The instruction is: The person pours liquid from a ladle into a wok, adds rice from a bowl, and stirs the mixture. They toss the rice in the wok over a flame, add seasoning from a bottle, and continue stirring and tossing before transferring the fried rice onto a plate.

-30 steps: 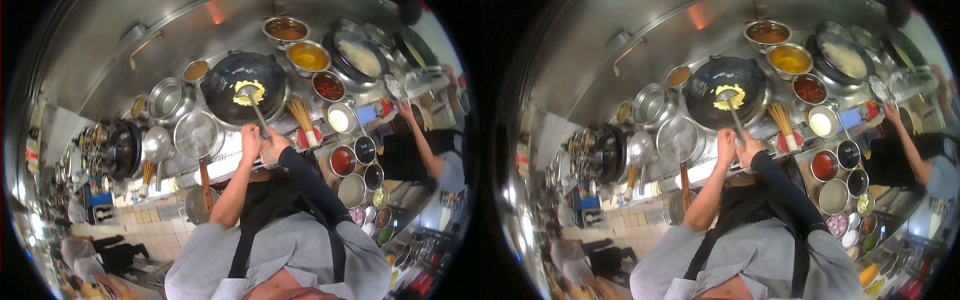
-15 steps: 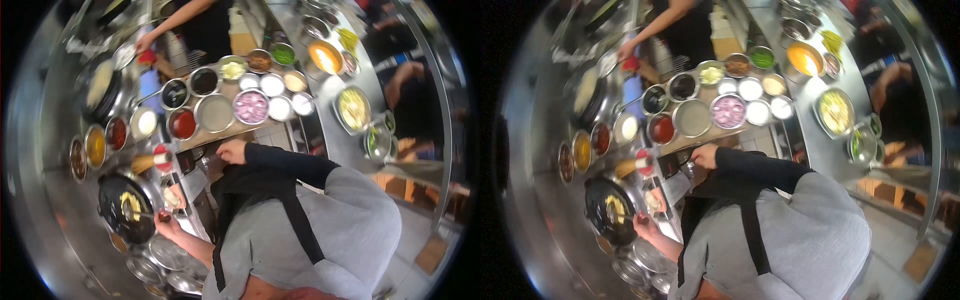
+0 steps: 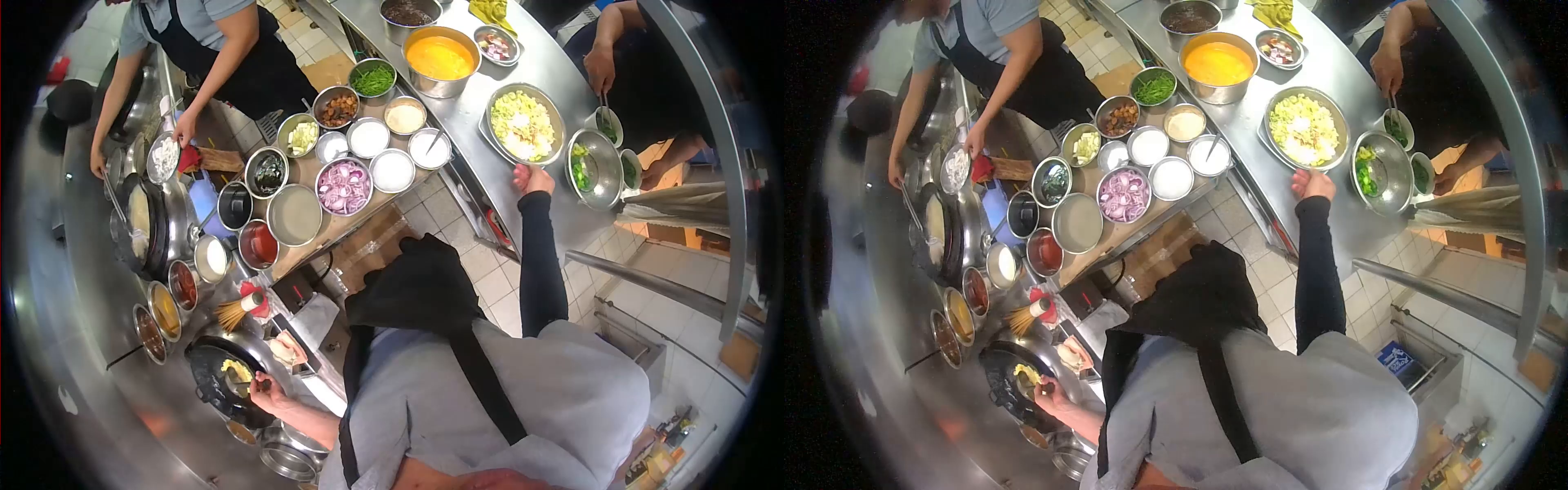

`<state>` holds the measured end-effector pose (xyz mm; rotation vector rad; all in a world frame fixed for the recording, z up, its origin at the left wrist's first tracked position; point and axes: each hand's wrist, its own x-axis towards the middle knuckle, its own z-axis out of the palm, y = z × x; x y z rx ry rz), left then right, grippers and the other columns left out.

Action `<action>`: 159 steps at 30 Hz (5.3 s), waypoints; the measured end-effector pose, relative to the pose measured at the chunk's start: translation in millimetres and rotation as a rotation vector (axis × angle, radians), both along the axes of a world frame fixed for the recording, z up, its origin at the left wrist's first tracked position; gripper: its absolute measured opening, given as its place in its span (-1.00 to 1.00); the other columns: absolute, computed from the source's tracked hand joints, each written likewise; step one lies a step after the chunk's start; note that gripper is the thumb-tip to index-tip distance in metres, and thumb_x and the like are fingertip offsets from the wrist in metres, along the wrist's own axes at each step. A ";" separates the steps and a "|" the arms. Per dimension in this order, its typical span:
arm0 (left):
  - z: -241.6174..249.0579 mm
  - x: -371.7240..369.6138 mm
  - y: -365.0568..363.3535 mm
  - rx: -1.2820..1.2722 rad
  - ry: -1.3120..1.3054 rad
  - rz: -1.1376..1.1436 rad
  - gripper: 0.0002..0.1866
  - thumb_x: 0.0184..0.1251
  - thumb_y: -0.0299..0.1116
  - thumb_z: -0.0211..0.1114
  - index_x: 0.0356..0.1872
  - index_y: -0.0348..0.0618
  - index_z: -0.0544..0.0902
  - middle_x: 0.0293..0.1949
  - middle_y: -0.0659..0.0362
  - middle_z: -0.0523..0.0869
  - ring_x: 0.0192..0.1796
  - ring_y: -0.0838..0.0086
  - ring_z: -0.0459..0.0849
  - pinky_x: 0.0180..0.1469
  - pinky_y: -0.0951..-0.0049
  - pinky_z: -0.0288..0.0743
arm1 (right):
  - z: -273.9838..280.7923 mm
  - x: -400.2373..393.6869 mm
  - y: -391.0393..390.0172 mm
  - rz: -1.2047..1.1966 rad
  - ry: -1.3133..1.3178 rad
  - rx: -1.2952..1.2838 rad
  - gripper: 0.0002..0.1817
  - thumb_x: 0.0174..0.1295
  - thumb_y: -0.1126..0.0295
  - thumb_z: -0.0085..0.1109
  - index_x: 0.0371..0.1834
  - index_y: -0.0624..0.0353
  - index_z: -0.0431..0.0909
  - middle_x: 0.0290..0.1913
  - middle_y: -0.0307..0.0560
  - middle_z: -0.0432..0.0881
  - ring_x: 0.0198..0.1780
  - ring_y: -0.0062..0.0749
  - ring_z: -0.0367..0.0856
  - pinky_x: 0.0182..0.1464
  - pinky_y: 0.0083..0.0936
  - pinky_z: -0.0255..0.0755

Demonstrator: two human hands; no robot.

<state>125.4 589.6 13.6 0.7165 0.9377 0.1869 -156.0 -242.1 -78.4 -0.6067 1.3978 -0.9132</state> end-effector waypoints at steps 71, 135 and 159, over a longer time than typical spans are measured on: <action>-115.1 11.2 -2.6 -0.077 -0.143 -0.336 -0.74 0.56 -0.31 0.19 -0.16 -0.34 0.68 -0.22 0.02 0.80 -0.09 0.27 0.76 0.14 0.23 0.62 | 76.2 159.7 252.5 0.716 -0.134 0.081 -0.80 0.36 0.47 0.10 -0.11 0.45 0.50 -0.52 0.08 0.59 -0.63 -0.20 0.60 -0.58 -0.30 0.52; -48.1 -133.9 -18.8 1.067 0.929 -0.216 -0.29 0.44 0.03 0.32 0.26 -0.49 0.46 0.15 -0.42 0.55 0.01 -0.27 0.74 0.12 -0.10 0.64 | 90.6 470.4 789.1 2.407 0.115 1.425 -0.68 0.59 0.31 0.12 0.28 0.21 0.42 -0.36 -0.30 0.43 -0.55 -0.72 0.31 -0.68 -0.68 0.19; -31.9 -20.5 27.3 1.560 0.321 -0.251 -0.82 0.48 -0.40 0.25 -0.05 -0.30 0.60 0.00 -0.20 0.68 0.09 -0.13 0.62 0.20 -0.09 0.42 | 200.1 430.4 656.0 2.814 -0.066 0.328 -0.63 0.61 0.35 0.04 0.42 0.06 0.42 -0.40 -0.32 0.41 -0.66 -0.75 0.24 -0.72 -0.70 0.06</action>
